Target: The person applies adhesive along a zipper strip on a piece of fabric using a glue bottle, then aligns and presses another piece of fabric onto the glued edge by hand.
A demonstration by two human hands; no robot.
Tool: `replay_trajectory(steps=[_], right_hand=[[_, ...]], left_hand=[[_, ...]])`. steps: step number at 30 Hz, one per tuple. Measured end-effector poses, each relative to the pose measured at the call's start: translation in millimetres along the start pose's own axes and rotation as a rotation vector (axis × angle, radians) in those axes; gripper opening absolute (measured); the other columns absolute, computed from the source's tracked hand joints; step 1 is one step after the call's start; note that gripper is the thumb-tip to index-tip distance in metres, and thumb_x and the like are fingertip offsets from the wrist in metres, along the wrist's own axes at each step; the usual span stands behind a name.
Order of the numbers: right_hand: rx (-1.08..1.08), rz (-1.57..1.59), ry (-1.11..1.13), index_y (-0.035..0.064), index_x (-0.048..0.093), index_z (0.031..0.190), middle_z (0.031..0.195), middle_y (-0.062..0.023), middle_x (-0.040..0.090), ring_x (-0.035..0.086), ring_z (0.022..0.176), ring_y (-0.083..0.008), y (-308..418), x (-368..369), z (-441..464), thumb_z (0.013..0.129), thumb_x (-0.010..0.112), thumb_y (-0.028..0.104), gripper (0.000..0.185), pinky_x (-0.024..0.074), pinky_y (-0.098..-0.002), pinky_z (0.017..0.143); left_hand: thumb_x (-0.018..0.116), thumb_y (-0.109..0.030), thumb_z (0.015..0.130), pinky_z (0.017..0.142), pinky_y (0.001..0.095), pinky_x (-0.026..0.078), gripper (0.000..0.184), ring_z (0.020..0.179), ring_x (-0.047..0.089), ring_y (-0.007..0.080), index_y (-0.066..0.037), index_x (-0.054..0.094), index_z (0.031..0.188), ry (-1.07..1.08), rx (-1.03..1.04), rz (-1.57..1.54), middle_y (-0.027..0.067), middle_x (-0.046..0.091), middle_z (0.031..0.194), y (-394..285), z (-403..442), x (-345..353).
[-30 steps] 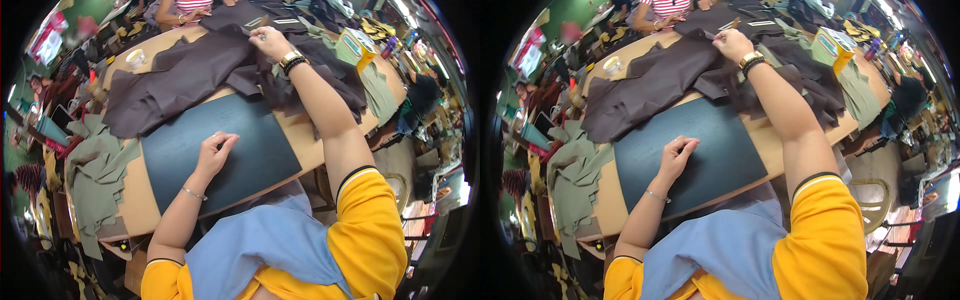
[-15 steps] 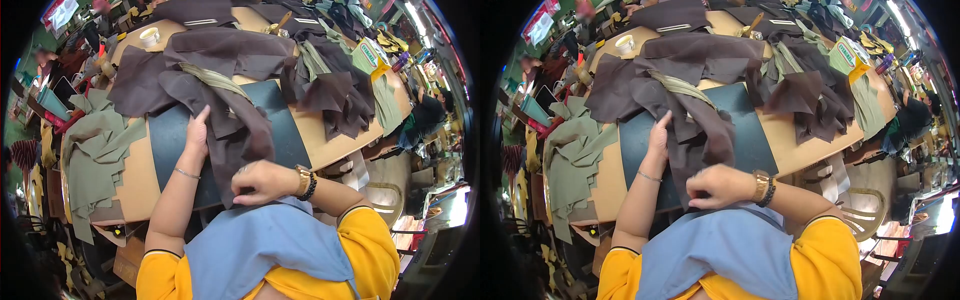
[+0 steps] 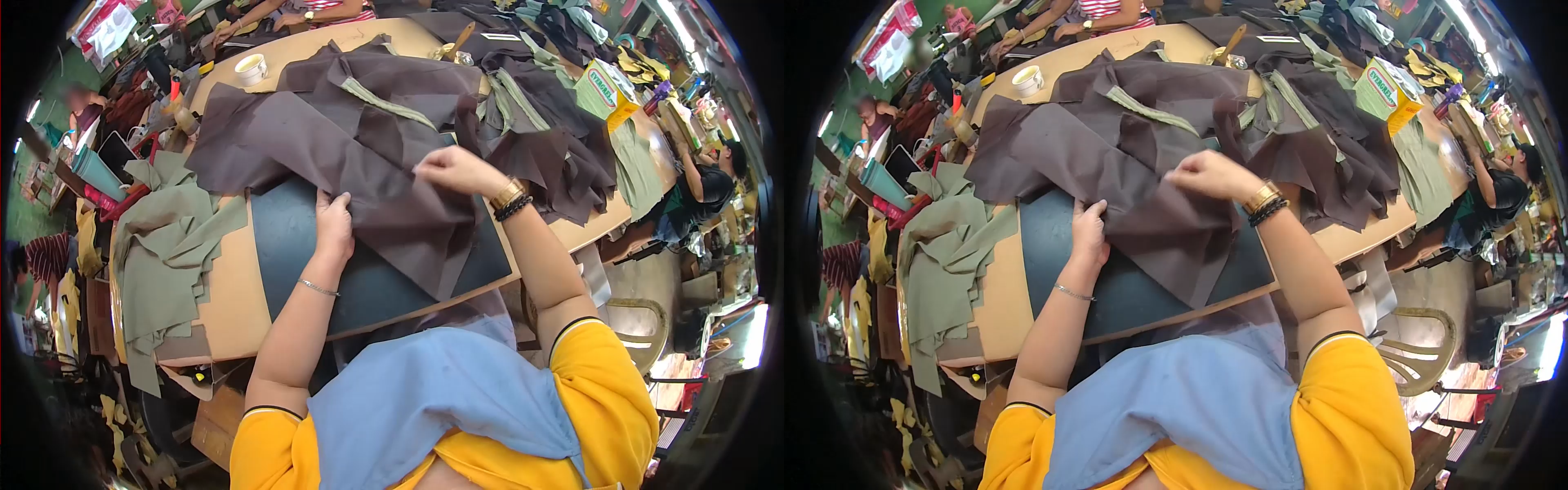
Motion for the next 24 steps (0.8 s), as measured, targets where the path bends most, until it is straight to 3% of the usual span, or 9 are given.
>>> replay_trajectory(steps=[2, 3, 5, 9, 12, 17, 19, 21, 24], right_hand=[[-0.107, -0.172, -0.036, -0.0030, 0.071, 0.099, 0.096, -0.0159, 0.072, 0.068, 0.087, -0.0261, 20.5, 11.5, -8.9, 0.083, 0.077, 0.055, 0.060, 0.0545, -0.0366, 0.081], [-0.441, -0.796, -0.671, -0.0040, 0.067, 0.105, 0.110, -0.0221, 0.068, 0.066, 0.099, -0.0358, 19.2, 11.3, -18.5, 0.076, 0.079, 0.061, 0.072, 0.0551, -0.0423, 0.086], [-0.134, -0.672, -0.337, -0.0105, 0.062, 0.100, 0.107, -0.0330, 0.062, 0.063, 0.101, -0.0453, -1.6, 19.7, -10.1, 0.074, 0.080, 0.063, 0.080, 0.0524, -0.0474, 0.091], [-0.230, -0.472, -0.355, -0.0034, 0.063, 0.093, 0.097, -0.0264, 0.067, 0.066, 0.093, -0.0426, -7.4, 24.8, -0.7, 0.085, 0.076, 0.034, 0.040, 0.0540, -0.0481, 0.084], [-0.380, -0.434, -0.416, -0.0042, 0.066, 0.088, 0.092, -0.0259, 0.068, 0.067, 0.091, -0.0425, 20.6, -17.6, 13.8, 0.086, 0.073, 0.026, 0.031, 0.0539, -0.0481, 0.084], [-0.174, -0.762, -0.848, -0.0035, 0.066, 0.111, 0.108, -0.0288, 0.069, 0.066, 0.106, -0.0433, 66.0, -191.7, 21.8, 0.088, 0.070, 0.034, 0.044, 0.0533, -0.0487, 0.093], [-0.159, -0.789, -0.949, -0.0031, 0.062, 0.121, 0.113, -0.0284, 0.069, 0.065, 0.110, -0.0435, 64.4, -261.4, 5.8, 0.088, 0.070, 0.038, 0.053, 0.0526, -0.0490, 0.095], [0.164, -0.909, -1.007, -0.0019, 0.059, 0.128, 0.116, -0.0273, 0.069, 0.064, 0.113, -0.0432, 41.7, -310.2, -15.8, 0.089, 0.069, 0.040, 0.058, 0.0514, -0.0482, 0.098], [0.240, -0.970, -0.925, -0.0006, 0.058, 0.132, 0.125, -0.0279, 0.065, 0.062, 0.119, -0.0414, -23.3, -333.2, -51.3, 0.089, 0.070, 0.043, 0.063, 0.0485, -0.0459, 0.104]], left_hand=[[0.051, 0.001, 0.094, 0.107, 0.0403, 0.044, 0.050, 0.127, 0.052, 0.0252, -0.005, 0.044, 0.143, -0.021, -0.035, 0.009, 0.0119, 0.053, 0.140, -6.8, -3.4, 0.8], [0.050, 0.001, 0.093, 0.108, 0.0391, 0.042, 0.051, 0.128, 0.051, 0.0245, -0.006, 0.044, 0.143, -0.022, -0.061, 0.007, 0.0116, 0.052, 0.140, -5.7, -4.2, 4.0], [0.053, 0.000, 0.092, 0.108, 0.0365, 0.041, 0.051, 0.125, 0.052, 0.0234, -0.003, 0.045, 0.143, 0.003, -0.056, -0.003, 0.0108, 0.053, 0.139, -1.3, -3.1, 3.1], [0.061, -0.011, 0.097, 0.107, 0.0355, 0.041, 0.050, 0.122, 0.055, 0.0224, -0.002, 0.045, 0.143, 0.089, 0.037, 0.062, 0.0091, 0.055, 0.136, 7.3, 0.0, 5.4], [0.064, -0.031, 0.101, 0.098, 0.0349, 0.046, 0.054, 0.115, 0.060, 0.0184, -0.009, 0.043, 0.146, 0.139, 0.051, 0.266, 0.0066, 0.060, 0.131, -0.6, 0.6, 7.8], [0.059, -0.034, 0.104, 0.093, 0.0275, 0.044, 0.055, 0.106, 0.061, 0.0115, -0.012, 0.041, 0.151, 0.386, 0.125, 0.294, 0.0024, 0.062, 0.124, -8.6, -13.7, 26.0], [0.059, -0.015, 0.103, 0.086, 0.0263, 0.048, 0.048, 0.101, 0.059, 0.0106, -0.007, 0.043, 0.148, 0.463, 0.221, 0.275, 0.0070, 0.060, 0.121, 7.5, -8.5, 26.5], [0.059, -0.016, 0.103, 0.084, 0.0282, 0.049, 0.048, 0.101, 0.060, 0.0123, -0.007, 0.044, 0.148, 0.500, 0.233, 0.342, 0.0066, 0.060, 0.121, 10.0, -15.7, 31.7], [0.063, -0.018, 0.100, 0.082, 0.0279, 0.049, 0.049, 0.098, 0.062, 0.0129, -0.009, 0.048, 0.146, 0.498, 0.276, 0.495, 0.0059, 0.064, 0.119, 8.2, -25.7, 39.7]])
Point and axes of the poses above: each hand's wrist, its own z-axis towards the middle knuckle, its own x-axis out of the palm, y = z × x, the point moved 5 cm from there along z, towards the middle knuckle
